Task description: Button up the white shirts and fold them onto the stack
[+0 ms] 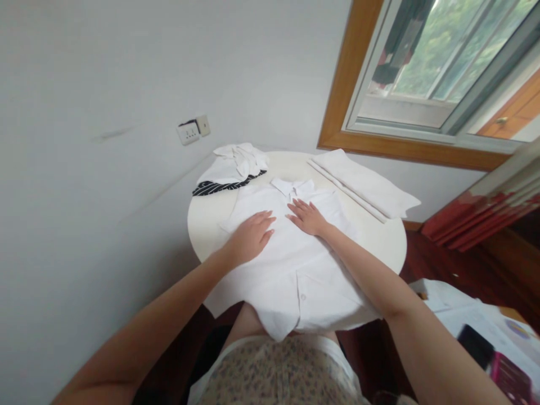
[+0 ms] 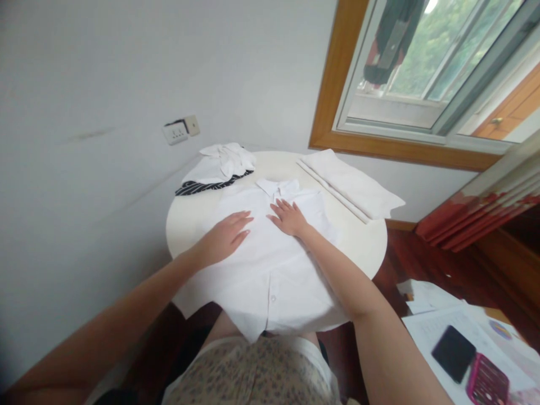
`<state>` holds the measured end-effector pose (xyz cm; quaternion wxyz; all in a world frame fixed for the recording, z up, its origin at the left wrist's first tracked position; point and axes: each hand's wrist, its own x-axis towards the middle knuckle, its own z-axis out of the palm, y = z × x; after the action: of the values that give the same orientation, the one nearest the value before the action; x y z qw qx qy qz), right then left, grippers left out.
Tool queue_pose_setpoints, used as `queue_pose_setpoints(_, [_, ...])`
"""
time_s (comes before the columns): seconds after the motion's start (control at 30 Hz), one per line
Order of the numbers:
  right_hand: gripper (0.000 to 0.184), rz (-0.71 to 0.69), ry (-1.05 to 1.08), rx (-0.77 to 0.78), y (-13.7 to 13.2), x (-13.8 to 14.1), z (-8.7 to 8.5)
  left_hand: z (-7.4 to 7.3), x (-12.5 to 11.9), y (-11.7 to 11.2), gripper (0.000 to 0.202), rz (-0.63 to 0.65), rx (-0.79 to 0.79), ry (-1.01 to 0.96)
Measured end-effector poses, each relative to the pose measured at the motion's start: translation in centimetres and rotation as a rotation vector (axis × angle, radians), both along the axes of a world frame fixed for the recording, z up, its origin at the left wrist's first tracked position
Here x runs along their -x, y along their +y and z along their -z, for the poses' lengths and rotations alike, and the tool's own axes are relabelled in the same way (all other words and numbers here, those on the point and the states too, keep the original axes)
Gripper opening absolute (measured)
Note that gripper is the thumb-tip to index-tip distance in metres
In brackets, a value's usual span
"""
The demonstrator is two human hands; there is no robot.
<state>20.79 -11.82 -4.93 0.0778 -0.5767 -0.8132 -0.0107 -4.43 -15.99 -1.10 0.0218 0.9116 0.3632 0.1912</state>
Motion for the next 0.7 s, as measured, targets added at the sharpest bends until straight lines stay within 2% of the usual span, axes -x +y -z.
queue_pose_setpoints(0.1, [0.069,0.013,0.013,-0.049,0.0,0.0,0.4,1.8,-4.2,4.4,0.051,-0.042,0.019,0.140])
queue_pose_setpoints(0.2, [0.073,0.105,0.002,-0.052,0.0,0.2,0.5,3.1,-6.0,7.2,0.055,-0.134,0.033,0.183])
queue_pose_setpoints(0.37, [0.071,0.259,0.016,0.014,0.6,-0.7,0.3,3.8,-5.4,8.8,0.062,-0.200,0.121,0.188])
queue_pose_setpoints(0.6, [0.072,0.397,-0.018,0.062,2.8,-6.9,0.3,3.9,-3.4,11.2,0.067,-0.283,0.148,0.238])
queue_pose_setpoints(0.7, [0.071,0.452,-0.031,0.066,3.4,-8.3,0.4,3.6,-2.7,12.3,0.067,-0.315,0.144,0.262])
